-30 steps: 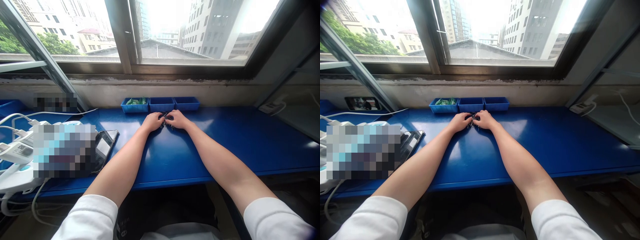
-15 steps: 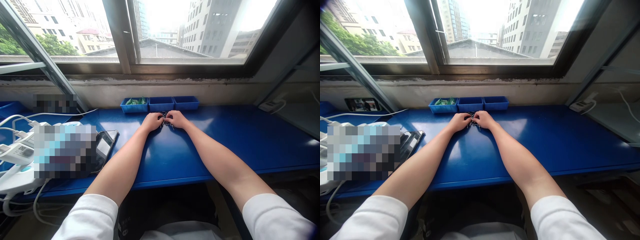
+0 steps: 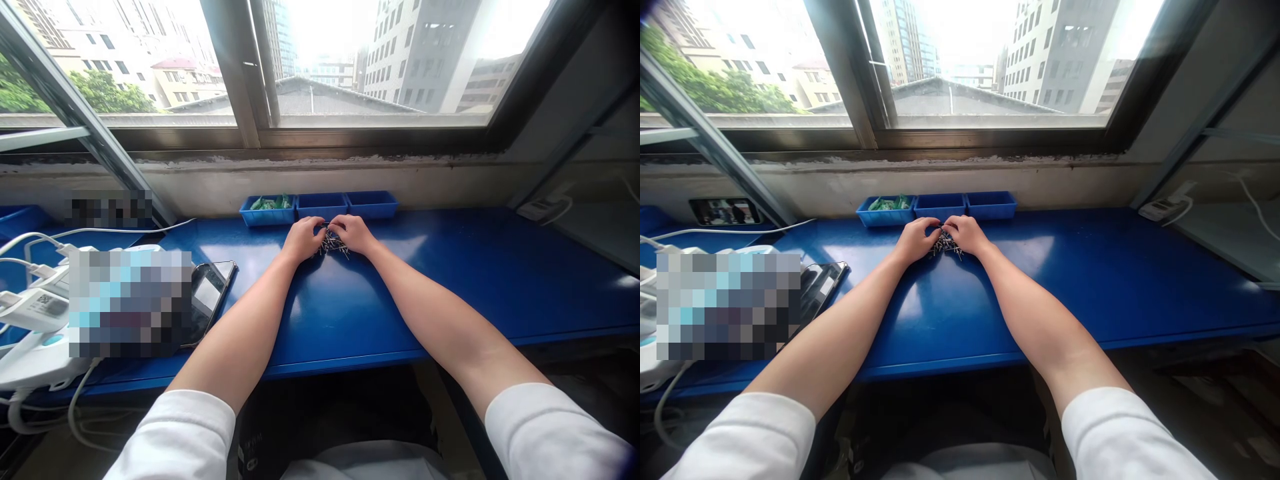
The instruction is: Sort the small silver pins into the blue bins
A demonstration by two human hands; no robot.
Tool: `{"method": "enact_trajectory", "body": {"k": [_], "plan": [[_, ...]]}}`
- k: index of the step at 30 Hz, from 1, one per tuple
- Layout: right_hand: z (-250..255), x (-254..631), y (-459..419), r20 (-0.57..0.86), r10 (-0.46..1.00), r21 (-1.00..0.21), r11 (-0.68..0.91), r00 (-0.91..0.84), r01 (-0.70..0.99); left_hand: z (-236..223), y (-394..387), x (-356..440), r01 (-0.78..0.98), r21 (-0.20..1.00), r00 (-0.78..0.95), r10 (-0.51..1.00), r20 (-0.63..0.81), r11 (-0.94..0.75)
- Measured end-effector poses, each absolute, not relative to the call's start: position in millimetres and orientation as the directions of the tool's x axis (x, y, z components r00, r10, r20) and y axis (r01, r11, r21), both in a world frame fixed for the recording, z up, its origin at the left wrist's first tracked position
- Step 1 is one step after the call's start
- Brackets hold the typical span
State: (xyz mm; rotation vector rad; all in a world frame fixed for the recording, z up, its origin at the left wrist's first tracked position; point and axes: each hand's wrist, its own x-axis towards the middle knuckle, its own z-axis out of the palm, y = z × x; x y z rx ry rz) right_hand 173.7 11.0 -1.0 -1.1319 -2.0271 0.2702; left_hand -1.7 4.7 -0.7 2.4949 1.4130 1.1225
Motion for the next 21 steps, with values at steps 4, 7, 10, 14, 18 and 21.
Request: {"method": "enact_trajectory", "body": {"k": [4, 7, 10, 14, 18, 21], "plan": [[1.8, 173.7, 9.2, 0.521, 0.797, -0.568, 0.591, -0.306, 0.572, 2.9, 1.1, -0.1, 0.697, 0.391, 0.337, 0.756, 0.561, -0.601], [1.3, 173.6, 9.2, 0.502, 0.809, -0.623, 0.584, -0.308, 0.519, 3.0, 1.1, -0.4, 0.683, 0.391, 0.356, 0.748, 0.56, -0.617], [-0.6, 172.6, 10.2, 0.461, 0.846, -0.718, 0.533, -0.267, 0.449, 1.5, 3.7, -1.3, 0.685, 0.386, 0.356, 0.746, 0.563, -0.618], [-0.3, 169.4, 9.5, 0.45, 0.863, -0.777, 0.505, -0.231, 0.375, 0.5, 6.8, -1.7, 0.693, 0.365, 0.361, 0.737, 0.571, -0.622], [4.6, 166.5, 5.5, 0.465, 0.862, -0.783, 0.507, -0.2, 0.361, 1.5, 7.1, -1.7, 0.727, 0.348, 0.332, 0.747, 0.576, -0.591], [7.5, 166.7, 4.1, 0.482, 0.855, -0.79, 0.518, -0.189, 0.329, 2.6, 6.1, -1.9, 0.75, 0.34, 0.32, 0.761, 0.564, -0.568]]}}
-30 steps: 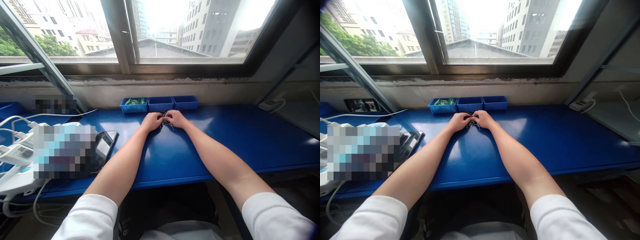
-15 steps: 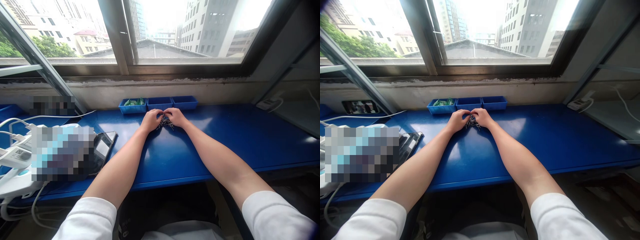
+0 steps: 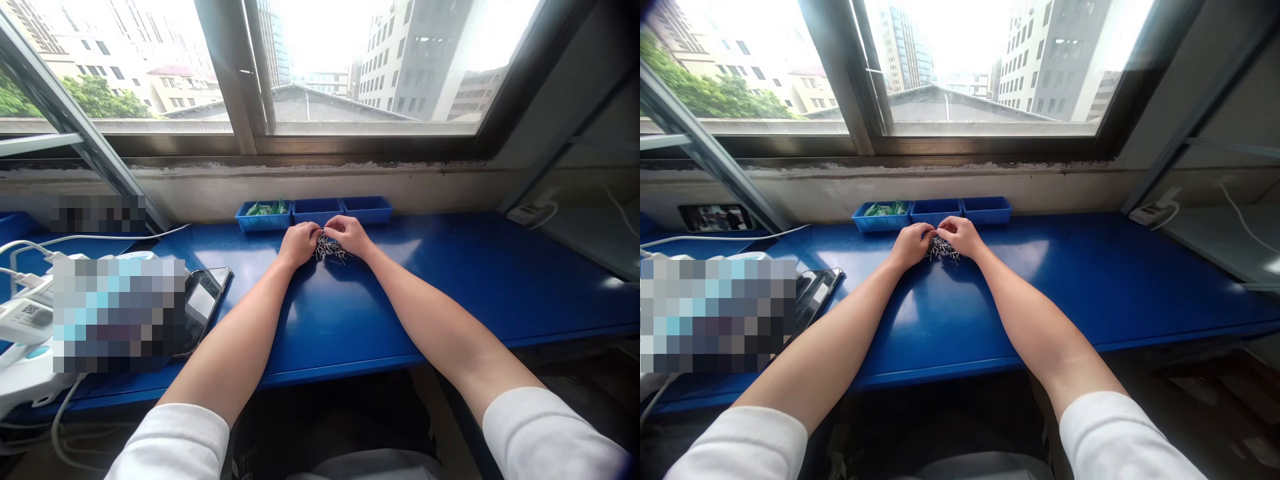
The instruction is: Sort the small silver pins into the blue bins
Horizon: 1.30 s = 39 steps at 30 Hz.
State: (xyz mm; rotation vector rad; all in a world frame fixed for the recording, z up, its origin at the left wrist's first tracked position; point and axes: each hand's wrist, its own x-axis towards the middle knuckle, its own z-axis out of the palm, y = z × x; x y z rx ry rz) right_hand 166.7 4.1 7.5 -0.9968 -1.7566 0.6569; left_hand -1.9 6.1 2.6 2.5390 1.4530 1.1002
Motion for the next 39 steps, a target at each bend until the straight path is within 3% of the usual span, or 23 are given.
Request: {"method": "enact_trajectory", "body": {"k": [6, 10, 12, 15, 18, 21, 26, 32, 39], "plan": [[8.7, 171.0, 4.7, 0.438, 0.88, -0.861, 0.47, -0.185, 0.196, 3.9, 3.1, -1.8, 0.756, 0.34, 0.326, 0.773, 0.545, -0.559], [9.0, 172.1, 3.8, 0.468, 0.87, -0.82, 0.493, -0.154, 0.291, 2.7, 4.2, -0.8, 0.777, 0.354, 0.299, 0.799, 0.522, -0.521], [8.3, 171.2, 2.2, 0.518, 0.845, -0.724, 0.516, -0.133, 0.457, 0.9, 6.5, -0.8, 0.813, 0.36, 0.25, 0.834, 0.492, -0.457], [6.1, 167.7, -1.1, 0.543, 0.82, -0.485, 0.483, -0.182, 0.729, -2.3, 10.1, -1.6, 0.854, 0.373, 0.205, 0.893, 0.4, -0.363], [3.9, 163.5, -2.9, 0.488, 0.842, -0.325, 0.418, -0.228, 0.848, -4.2, 11.7, -2.5, 0.867, 0.36, 0.233, 0.919, 0.317, -0.344], [2.8, 161.1, -1.3, 0.438, 0.873, -0.259, 0.353, -0.216, 0.899, -4.1, 10.5, -1.9, 0.876, 0.325, 0.269, 0.921, 0.28, -0.355], [2.7, 160.5, 3.3, 0.373, 0.912, -0.22, 0.267, -0.172, 0.938, -2.5, 7.4, 0.4, 0.874, 0.279, 0.329, 0.907, 0.264, -0.398], [4.3, 159.5, 6.0, 0.397, 0.908, -0.203, 0.23, -0.135, 0.952, -2.5, 7.2, 0.8, 0.863, 0.247, 0.374, 0.886, 0.274, -0.441], [-1.1, 164.8, 17.1, 0.366, 0.925, -0.247, 0.205, -0.104, 0.947, -3.6, 6.0, 1.5, 0.852, 0.247, 0.385, 0.872, 0.302, -0.462]]}}
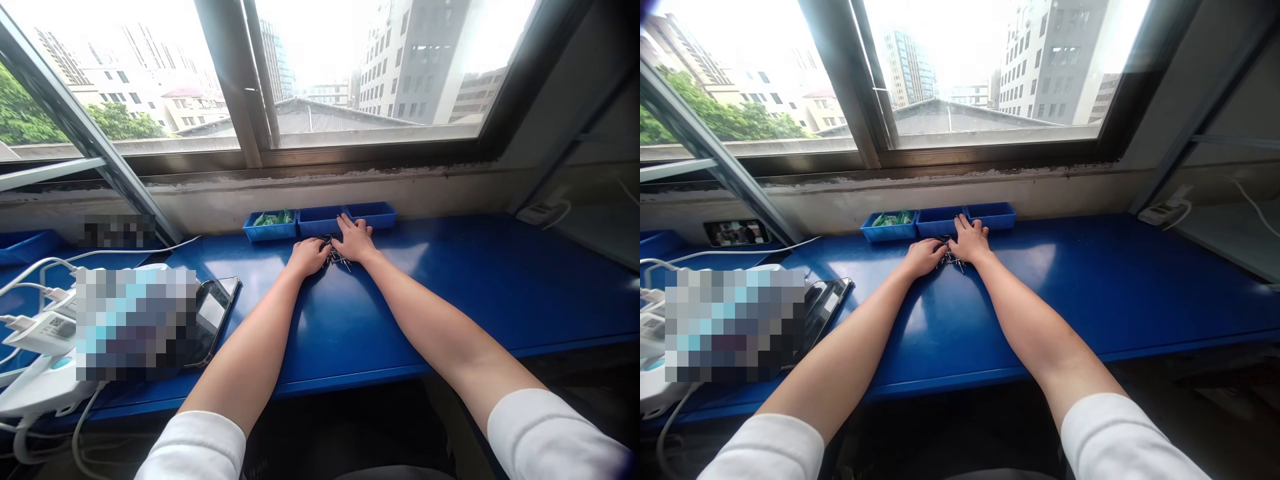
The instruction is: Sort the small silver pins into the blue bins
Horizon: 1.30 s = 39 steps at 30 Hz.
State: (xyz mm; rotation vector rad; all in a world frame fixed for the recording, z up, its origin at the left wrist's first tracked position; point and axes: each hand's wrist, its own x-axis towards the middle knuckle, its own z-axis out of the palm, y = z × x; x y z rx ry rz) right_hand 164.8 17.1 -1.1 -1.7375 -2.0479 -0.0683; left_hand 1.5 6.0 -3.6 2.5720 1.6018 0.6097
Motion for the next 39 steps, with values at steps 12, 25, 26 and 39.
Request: {"method": "enact_trajectory", "body": {"k": [12, 25, 26, 39], "plan": [[-5.1, 170.3, 23.2, 0.46, 0.884, -0.402, 0.293, -0.085, 0.867, -2.4, 5.0, 0.4, 0.839, 0.274, 0.39, 0.87, 0.301, -0.47], [-9.8, 171.5, 9.5, 0.302, 0.9, -0.345, 0.411, -0.315, 0.844, -1.3, 4.3, -2.4, 0.82, 0.3, 0.414, 0.867, 0.277, -0.488], [-10.4, 171.4, 10.5, 0.314, 0.893, -0.344, 0.423, -0.322, 0.838, -1.1, 4.0, -2.1, 0.82, 0.301, 0.414, 0.867, 0.277, -0.487], [-12.2, 174.6, 13.0, 0.436, 0.83, -0.437, 0.533, -0.347, 0.725, -1.6, 5.0, -2.9, 0.808, 0.319, 0.41, 0.861, 0.3, -0.495]]}}
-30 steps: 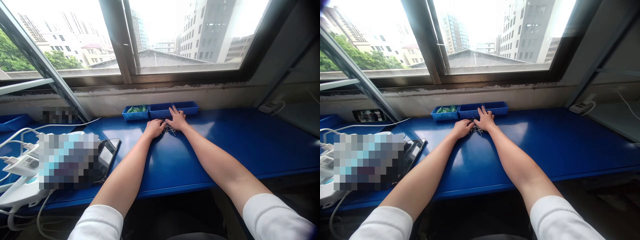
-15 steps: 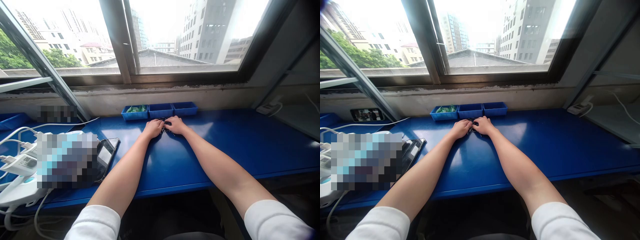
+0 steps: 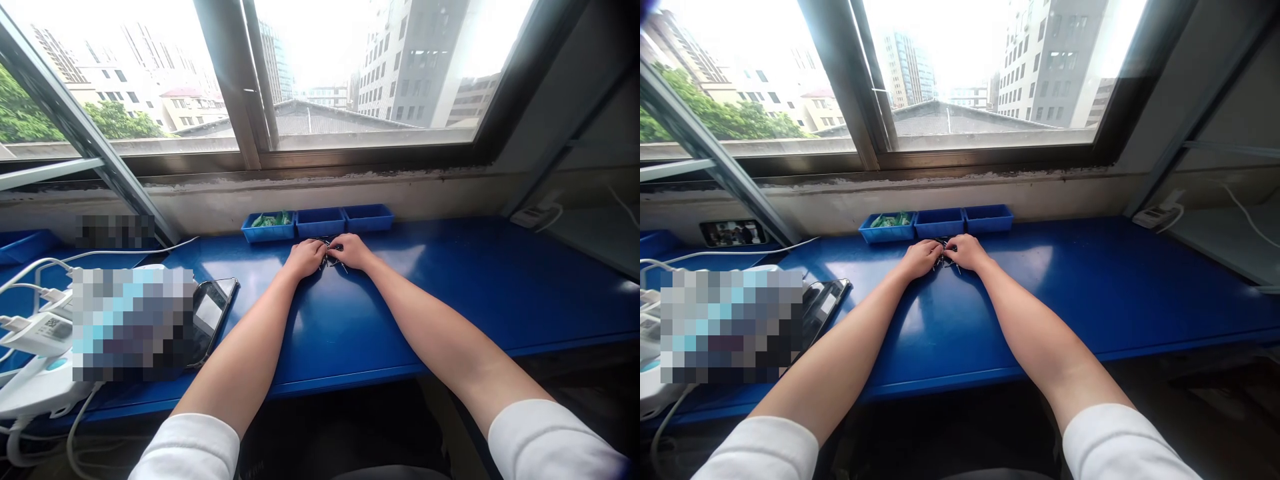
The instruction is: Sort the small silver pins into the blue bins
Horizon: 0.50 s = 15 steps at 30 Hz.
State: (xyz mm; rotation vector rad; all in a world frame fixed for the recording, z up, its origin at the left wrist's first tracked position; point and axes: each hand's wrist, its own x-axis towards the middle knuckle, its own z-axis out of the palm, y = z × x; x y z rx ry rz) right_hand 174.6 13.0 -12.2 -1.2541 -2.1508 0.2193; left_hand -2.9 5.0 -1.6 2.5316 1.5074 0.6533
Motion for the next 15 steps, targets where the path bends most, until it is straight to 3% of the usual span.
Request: {"method": "enact_trajectory", "body": {"k": [9, 15], "plan": [[-8.1, 175.2, 9.9, 0.444, 0.85, -0.578, 0.513, -0.283, 0.634, -0.9, 3.2, -1.6, 0.823, 0.311, 0.394, 0.873, 0.287, -0.475], [-4.6, 175.6, 9.7, 0.386, 0.907, -0.682, 0.403, -0.168, 0.61, -2.0, 4.3, -1.8, 0.791, 0.343, 0.364, 0.84, 0.403, -0.508]]}}
